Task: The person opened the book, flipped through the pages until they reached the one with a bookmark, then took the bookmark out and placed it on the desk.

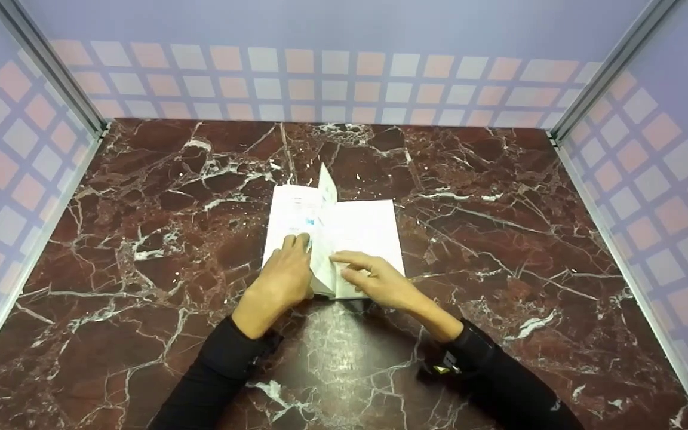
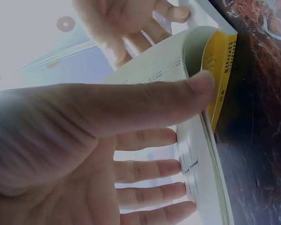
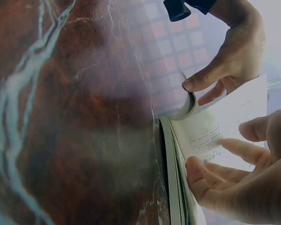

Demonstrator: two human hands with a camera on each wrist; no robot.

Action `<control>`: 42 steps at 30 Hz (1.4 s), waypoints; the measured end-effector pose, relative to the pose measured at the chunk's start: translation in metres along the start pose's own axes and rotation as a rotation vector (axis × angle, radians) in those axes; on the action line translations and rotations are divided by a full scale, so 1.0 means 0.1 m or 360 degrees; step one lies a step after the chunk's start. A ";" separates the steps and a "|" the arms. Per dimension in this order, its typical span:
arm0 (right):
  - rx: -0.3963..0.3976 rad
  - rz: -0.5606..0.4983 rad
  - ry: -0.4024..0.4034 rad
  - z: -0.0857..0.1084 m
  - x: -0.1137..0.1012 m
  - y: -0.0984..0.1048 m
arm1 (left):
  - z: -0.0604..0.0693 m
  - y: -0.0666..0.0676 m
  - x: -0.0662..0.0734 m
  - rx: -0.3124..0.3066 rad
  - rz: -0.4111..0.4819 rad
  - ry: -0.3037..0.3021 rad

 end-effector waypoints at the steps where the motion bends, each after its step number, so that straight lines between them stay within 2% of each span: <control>1: -0.0002 0.0015 0.0036 0.00 -0.01 -0.01 | 0.00 0.01 0.00 0.0001 0.0007 -0.0010; 7: -0.0004 0.0093 0.0116 0.03 -0.07 -0.04 | 0.03 0.12 0.02 0.0007 0.0017 -0.0116; 15: -0.0007 0.0306 0.0202 0.05 -0.12 -0.08 | 0.07 0.25 -0.04 0.0007 0.0006 -0.0043; 27: 0.0006 0.0507 0.0263 0.07 -0.15 -0.12 | 0.16 0.43 0.00 0.0220 -0.0018 -0.0116; 32: 0.0028 0.0576 0.0273 0.07 -0.16 -0.15 | 0.18 0.50 0.07 0.0391 -0.0096 -0.0049; 34: 0.0031 0.0612 0.0272 0.07 -0.17 -0.16 | 0.17 0.50 0.11 0.0430 -0.0106 -0.0037; 36: 0.0025 0.0640 0.0267 0.07 -0.17 -0.17 | 0.14 0.45 0.16 0.0412 -0.0114 -0.0069; 42: -0.0019 0.0648 0.0243 0.07 -0.16 -0.19 | 0.06 0.17 0.27 0.0117 -0.0161 -0.0272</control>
Point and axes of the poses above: each hand's wrist, its own z-axis away from the middle knuckle, its own y-axis out of the back of the hand, x = y × z, the point moved 7 cm from there along -z, towards the middle knuckle, and after that the axes turned 15 degrees about z, right-handed, at the moved point
